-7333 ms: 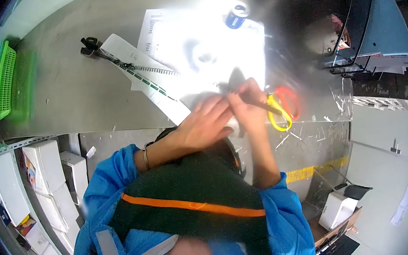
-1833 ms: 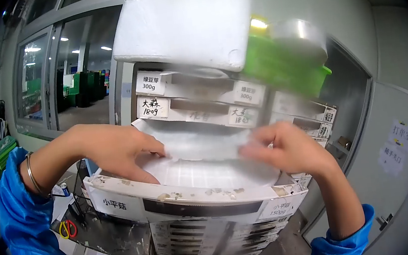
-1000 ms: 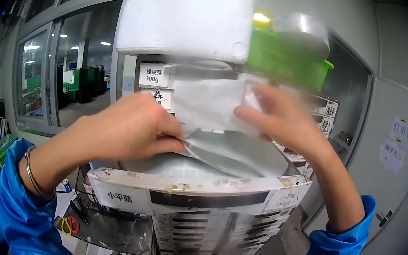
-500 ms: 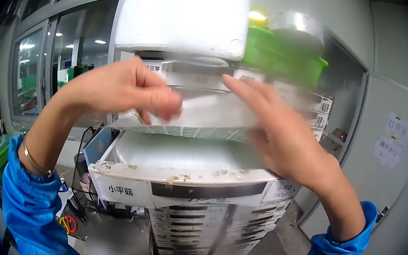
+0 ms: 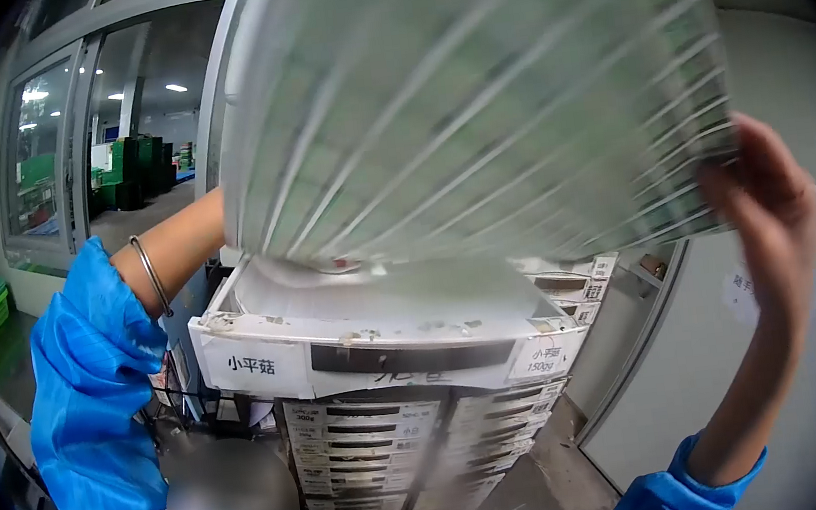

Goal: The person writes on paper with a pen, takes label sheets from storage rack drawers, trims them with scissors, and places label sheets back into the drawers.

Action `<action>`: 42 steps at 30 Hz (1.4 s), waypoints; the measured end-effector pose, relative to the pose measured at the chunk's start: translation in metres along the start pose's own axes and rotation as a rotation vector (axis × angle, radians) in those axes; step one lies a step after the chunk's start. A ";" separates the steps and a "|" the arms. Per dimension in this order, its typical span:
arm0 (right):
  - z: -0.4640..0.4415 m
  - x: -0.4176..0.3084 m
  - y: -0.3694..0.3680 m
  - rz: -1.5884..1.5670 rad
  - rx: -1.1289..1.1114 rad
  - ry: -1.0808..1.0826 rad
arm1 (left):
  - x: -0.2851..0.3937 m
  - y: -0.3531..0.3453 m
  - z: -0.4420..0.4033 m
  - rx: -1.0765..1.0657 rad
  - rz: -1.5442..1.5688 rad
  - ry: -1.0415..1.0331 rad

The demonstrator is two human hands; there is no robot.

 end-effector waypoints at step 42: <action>0.381 -0.055 -0.438 -1.355 -0.693 -0.952 | 0.152 -0.253 0.562 1.483 0.253 1.485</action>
Point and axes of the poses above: each hand's wrist, its own z-axis away from the middle knuckle, its own y-axis out of the back of the hand, x = y × z, the point moved 5 cm from there along -z, towards the middle knuckle, and after that the axes turned 15 degrees about -z, right-handed, at the moved point
